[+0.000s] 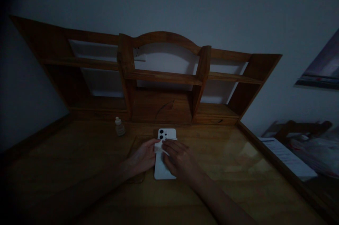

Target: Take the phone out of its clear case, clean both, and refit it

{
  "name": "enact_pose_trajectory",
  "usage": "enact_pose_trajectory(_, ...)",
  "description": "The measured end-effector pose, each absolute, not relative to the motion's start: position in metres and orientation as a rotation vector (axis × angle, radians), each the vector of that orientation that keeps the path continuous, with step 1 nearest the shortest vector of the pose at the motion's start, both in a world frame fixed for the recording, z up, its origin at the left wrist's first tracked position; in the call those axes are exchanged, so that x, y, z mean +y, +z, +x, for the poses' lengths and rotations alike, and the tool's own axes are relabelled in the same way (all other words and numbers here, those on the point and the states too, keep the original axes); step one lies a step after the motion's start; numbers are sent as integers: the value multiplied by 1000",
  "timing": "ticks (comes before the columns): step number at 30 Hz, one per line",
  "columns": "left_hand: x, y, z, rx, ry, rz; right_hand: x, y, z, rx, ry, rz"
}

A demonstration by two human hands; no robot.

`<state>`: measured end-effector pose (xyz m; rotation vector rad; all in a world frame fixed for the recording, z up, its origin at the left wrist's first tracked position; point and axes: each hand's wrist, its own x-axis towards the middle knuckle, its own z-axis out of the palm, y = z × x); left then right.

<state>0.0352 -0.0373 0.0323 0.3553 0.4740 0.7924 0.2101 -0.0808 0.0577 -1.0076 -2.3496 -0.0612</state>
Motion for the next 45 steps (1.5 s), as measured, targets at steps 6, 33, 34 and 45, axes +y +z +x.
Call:
enact_pose_trajectory(6, -37, 32, 35, 460, 789, 339, -81, 58, 210, -2367, -47, -1020)
enact_pose_trajectory(33, -41, 39, 34, 450, 799, 324, -76, 53, 212, -2403, -34, -1070)
enact_pose_trajectory(34, -41, 39, 34, 449, 796, 322, -76, 54, 212, -2396, -35, -1071)
enact_pose_trajectory(45, -43, 44, 36, 448, 791, 321, -79, 56, 212, -2366, -29, -1070)
